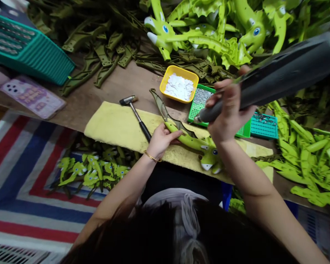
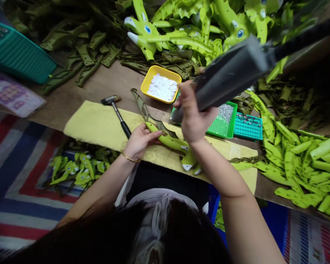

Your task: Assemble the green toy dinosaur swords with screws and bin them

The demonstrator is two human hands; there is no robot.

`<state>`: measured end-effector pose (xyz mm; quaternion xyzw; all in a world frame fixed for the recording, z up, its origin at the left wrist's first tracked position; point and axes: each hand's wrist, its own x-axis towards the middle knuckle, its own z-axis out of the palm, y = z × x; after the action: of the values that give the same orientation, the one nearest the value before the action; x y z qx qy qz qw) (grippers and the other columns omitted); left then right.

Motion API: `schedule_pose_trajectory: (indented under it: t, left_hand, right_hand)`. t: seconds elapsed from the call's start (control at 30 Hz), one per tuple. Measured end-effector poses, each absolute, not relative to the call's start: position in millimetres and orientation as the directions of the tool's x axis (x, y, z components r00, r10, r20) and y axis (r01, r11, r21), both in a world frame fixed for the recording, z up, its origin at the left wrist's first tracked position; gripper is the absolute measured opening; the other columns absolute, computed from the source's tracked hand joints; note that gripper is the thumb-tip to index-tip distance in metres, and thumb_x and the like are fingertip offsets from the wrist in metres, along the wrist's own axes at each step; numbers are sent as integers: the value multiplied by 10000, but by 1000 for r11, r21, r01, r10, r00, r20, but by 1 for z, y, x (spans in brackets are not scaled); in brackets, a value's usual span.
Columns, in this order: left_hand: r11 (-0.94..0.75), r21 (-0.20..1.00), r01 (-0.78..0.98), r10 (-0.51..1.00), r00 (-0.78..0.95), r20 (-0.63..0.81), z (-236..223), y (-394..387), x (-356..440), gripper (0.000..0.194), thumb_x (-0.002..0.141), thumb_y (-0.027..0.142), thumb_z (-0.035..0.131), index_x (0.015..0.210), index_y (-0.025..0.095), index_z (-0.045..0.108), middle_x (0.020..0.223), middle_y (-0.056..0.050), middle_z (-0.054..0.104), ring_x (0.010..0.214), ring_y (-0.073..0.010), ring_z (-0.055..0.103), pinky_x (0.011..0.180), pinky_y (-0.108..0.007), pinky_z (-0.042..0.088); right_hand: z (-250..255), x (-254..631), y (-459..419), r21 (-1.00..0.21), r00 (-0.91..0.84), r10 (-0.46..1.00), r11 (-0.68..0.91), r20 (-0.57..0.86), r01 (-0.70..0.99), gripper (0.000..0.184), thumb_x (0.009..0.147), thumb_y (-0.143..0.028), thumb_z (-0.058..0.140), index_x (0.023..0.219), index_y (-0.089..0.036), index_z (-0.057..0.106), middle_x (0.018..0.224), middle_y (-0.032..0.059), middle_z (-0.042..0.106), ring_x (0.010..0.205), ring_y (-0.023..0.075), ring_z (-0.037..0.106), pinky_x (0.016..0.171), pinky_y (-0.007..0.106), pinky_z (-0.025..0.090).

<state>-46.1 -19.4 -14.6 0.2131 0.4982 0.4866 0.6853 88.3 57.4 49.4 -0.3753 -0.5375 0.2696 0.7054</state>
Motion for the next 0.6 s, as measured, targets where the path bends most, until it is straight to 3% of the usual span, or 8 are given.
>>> schedule_pose_trajectory:
  t: [0.13,0.23,0.47,0.6]
  left_hand:
    - [401,769,-498,895,34,-445,-16,-19,-45,574,476,333,908,861,164,517,709,12,690,610,-146,668,572,-264,574]
    - [385,770,-509,902,30,-431,-18,-18,-45,582,454,339,910,833,179,499,654,45,654,574,-123,633,552,-238,542]
    - [340,795,-502,915,-20,-404,-24,-18,-42,492,510,262,864,813,184,483,634,59,616,567,-104,598,549,-213,496]
    - [342,813,-472,916,-28,-401,-26,-18,-43,469,524,265,846,821,178,493,627,48,601,563,-105,576,543,-222,500]
  right_hand:
    - [49,44,36,-834,155,823,552,546,3,346,803,-584,612,995,-296,601,853,2,631,617,136,642,594,344,578]
    - [43,32,37,-827,93,821,559,563,60,366,797,-635,580,867,-278,623,866,16,658,737,172,688,688,382,606]
    - [16,31,37,-838,14,846,526,534,147,350,846,-466,599,1132,-264,610,789,11,645,702,160,671,687,362,597]
    - [10,28,35,-848,25,852,517,522,114,372,824,-514,621,1096,-261,613,797,10,652,667,149,652,656,357,588]
